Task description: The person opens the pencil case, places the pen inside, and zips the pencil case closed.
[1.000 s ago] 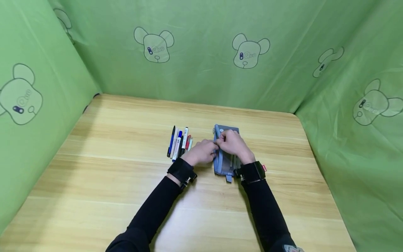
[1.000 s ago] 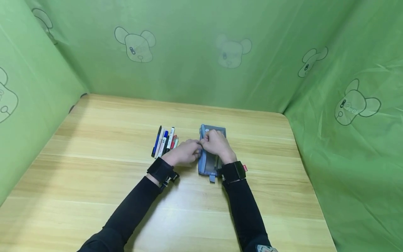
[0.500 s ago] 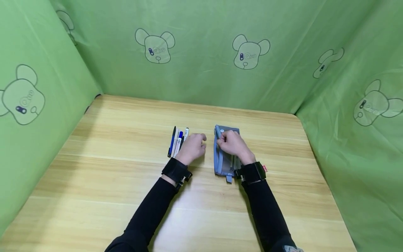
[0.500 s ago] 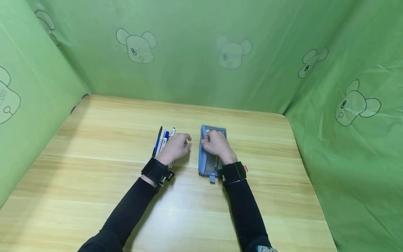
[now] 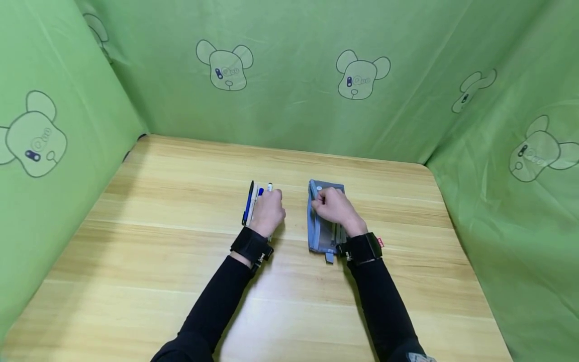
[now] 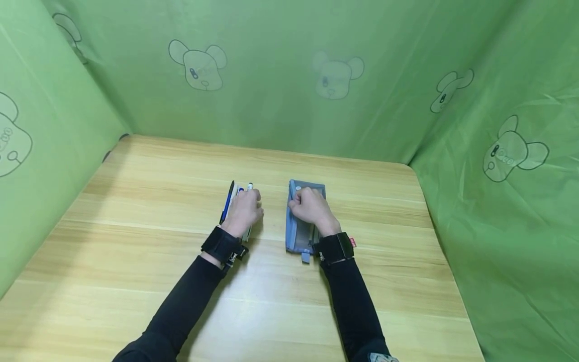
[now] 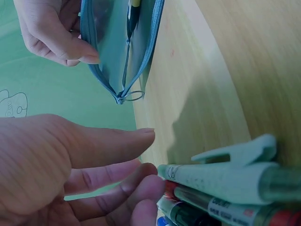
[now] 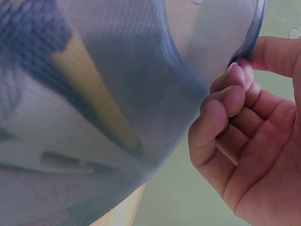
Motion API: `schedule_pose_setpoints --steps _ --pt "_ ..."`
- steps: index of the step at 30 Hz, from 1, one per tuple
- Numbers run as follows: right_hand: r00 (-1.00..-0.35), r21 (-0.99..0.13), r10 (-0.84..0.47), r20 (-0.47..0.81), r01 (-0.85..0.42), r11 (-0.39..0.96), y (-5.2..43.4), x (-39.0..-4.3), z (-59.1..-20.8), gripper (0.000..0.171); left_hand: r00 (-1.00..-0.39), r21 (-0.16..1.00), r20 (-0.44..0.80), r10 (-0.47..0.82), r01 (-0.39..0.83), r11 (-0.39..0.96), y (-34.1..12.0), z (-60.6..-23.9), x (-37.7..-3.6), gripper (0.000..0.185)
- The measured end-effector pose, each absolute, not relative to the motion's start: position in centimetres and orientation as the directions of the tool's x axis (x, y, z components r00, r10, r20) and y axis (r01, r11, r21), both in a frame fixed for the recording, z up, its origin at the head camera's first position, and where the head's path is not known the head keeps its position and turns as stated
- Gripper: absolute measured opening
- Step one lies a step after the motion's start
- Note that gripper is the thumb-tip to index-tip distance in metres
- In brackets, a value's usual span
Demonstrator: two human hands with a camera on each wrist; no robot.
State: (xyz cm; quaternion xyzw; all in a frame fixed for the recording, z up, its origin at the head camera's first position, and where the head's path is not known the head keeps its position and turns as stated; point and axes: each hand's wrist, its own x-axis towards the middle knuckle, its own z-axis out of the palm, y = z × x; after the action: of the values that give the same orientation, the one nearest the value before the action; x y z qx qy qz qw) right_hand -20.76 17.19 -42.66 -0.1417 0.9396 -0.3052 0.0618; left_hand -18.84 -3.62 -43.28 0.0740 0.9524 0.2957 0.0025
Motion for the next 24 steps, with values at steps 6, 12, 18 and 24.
schedule_pose_setpoints --steps 6,12,18,24 --pt "-0.952 -0.601 -0.303 -0.037 -0.221 0.768 17.17 -20.67 -42.73 0.032 -0.992 0.532 0.025 0.124 0.118 0.838 -3.61 -43.44 -18.76 0.012" --pt "-0.953 -0.606 -0.299 -0.044 -0.212 0.766 17.13 -20.59 -42.78 0.031 -0.993 0.523 0.015 0.114 0.105 0.846 -3.62 -43.78 -18.90 0.015" --pt "-0.952 -0.614 -0.301 -0.048 -0.210 0.761 17.18 -20.53 -42.80 0.031 -0.993 0.492 0.028 0.111 0.110 0.863 -3.72 -44.01 -18.90 0.031" --pt "-0.951 -0.611 -0.307 -0.032 -0.225 0.759 17.17 -20.64 -42.99 0.032 -0.993 0.432 0.069 0.097 0.117 0.894 -3.68 -44.02 -18.94 0.018"
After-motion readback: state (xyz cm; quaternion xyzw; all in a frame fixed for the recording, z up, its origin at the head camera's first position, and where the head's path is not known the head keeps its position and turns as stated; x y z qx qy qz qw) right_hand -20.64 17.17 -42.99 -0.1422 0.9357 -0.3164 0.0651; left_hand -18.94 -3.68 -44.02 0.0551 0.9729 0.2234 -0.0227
